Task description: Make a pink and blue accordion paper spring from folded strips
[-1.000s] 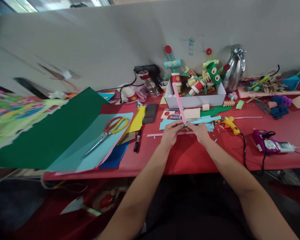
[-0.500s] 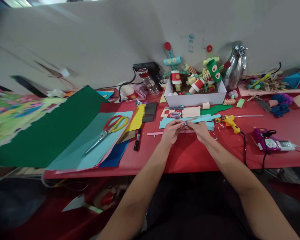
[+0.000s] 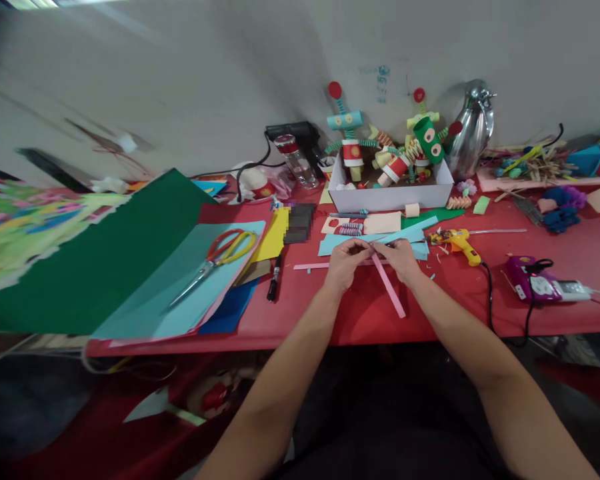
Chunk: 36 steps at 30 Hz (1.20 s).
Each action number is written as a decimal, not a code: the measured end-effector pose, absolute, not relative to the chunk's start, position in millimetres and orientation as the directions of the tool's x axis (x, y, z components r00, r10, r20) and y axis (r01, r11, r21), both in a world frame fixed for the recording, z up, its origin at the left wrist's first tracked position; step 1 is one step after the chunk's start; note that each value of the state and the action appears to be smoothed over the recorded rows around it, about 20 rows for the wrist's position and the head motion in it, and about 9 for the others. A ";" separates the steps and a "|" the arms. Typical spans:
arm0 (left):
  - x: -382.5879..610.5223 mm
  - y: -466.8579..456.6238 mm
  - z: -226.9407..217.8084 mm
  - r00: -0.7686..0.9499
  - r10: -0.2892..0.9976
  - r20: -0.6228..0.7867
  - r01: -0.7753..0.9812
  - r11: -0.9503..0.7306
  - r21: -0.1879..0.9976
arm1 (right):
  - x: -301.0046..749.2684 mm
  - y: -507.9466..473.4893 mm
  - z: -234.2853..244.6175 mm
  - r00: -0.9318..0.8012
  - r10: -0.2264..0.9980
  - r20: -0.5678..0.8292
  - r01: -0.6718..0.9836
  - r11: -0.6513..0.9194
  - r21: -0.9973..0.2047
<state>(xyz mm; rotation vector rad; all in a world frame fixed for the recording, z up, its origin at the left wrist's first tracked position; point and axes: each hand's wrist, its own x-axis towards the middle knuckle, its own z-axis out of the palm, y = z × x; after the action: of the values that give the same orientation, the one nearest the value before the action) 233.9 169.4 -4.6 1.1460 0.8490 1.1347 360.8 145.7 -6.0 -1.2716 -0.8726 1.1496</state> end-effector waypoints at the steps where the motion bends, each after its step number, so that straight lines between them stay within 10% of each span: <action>1: 233.9 169.8 -5.0 0.243 0.969 0.036 -0.243 0.025 0.970 | 360.9 145.4 -5.1 0.231 0.967 -0.108 -0.160 -0.072 -0.985; 19: 231.9 168.3 -10.1 0.105 0.903 0.418 -0.116 -0.406 0.907 | 371.5 143.5 10.3 0.120 0.949 0.293 0.046 0.290 -0.956; 28: 230.1 174.7 -14.1 0.181 0.943 0.281 -0.099 -0.266 0.959 | 369.3 143.6 0.4 0.116 0.849 0.515 0.417 0.429 -0.801; 36: 215.4 152.6 -4.7 0.153 0.977 0.150 -0.070 -0.140 0.988 | 368.8 135.1 9.2 -0.030 0.944 0.328 0.427 0.309 -0.850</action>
<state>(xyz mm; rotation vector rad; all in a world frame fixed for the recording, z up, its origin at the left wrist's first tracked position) 215.4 152.6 -4.7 1.3418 0.9762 1.2219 368.8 135.1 9.2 -1.2721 -1.6248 0.6823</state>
